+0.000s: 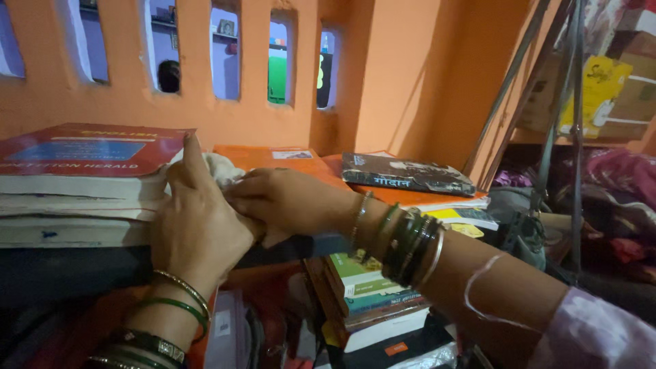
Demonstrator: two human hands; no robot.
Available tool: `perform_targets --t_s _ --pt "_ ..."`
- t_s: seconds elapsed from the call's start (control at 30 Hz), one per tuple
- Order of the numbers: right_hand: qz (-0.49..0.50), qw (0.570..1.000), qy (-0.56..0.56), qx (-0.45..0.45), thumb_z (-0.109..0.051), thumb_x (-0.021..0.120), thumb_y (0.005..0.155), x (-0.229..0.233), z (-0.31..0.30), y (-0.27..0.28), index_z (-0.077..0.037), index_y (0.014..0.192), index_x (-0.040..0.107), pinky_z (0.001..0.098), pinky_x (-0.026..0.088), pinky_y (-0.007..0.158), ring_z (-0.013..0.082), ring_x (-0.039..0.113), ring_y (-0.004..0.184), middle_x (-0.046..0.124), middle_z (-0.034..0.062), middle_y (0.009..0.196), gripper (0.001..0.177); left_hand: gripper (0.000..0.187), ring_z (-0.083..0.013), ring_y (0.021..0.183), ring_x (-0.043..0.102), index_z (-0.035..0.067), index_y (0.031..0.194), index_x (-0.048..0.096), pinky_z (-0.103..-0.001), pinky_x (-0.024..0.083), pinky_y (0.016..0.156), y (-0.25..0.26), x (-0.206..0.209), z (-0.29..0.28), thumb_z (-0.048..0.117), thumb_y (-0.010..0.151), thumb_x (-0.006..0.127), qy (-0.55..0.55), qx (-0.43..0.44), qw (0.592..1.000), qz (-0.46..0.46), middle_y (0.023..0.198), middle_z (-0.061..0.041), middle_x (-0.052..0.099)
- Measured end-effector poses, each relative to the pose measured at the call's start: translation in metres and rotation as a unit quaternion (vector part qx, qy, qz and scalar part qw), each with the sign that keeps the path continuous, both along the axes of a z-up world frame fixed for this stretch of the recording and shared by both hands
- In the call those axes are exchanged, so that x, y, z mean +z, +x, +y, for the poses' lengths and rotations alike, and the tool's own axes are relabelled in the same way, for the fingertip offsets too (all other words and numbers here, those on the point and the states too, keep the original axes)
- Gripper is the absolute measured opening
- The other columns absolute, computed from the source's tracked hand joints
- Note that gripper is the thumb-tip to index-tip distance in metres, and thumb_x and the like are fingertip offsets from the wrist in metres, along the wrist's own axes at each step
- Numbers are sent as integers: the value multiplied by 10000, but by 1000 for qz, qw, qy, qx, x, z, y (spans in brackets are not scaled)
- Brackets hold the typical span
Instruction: The person wipes the covers and spine of several notebooks and a book with a cloth by hand before placing them into a red bag.
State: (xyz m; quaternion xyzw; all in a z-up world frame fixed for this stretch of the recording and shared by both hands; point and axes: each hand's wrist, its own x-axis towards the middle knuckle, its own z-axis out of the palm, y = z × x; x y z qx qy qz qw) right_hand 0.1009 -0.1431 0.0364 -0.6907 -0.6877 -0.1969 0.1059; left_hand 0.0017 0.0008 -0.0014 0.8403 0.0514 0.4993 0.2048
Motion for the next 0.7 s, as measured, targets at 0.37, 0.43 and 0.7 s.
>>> perform_targets --t_s 0.37,0.43,0.7 --pt "20 993 63 -102 -86 706 872 14 -72 -63 -61 1248 707 320 574 890 285 747 1027 750 155 1148 376 1350 -465 1064 617 -19 1538 222 -524 546 820 4 -3 1 604 580 941 15 21 999 38 1225 -317 571" --pt "38 993 48 -101 -74 691 867 20 -88 -77 -58 1267 688 315 580 860 245 766 974 775 123 1071 400 1247 -442 1069 628 -20 1501 280 -520 549 822 6 -5 2 564 600 914 62 31 997 34 1198 -296 599" --pt "138 908 231 -320 -172 716 928 42 -153 -55 -123 1181 739 295 634 644 136 775 705 802 114 959 259 1018 -369 1083 635 -11 1258 552 -503 520 894 -4 9 -9 763 660 835 160 77 974 142 1172 -225 628"
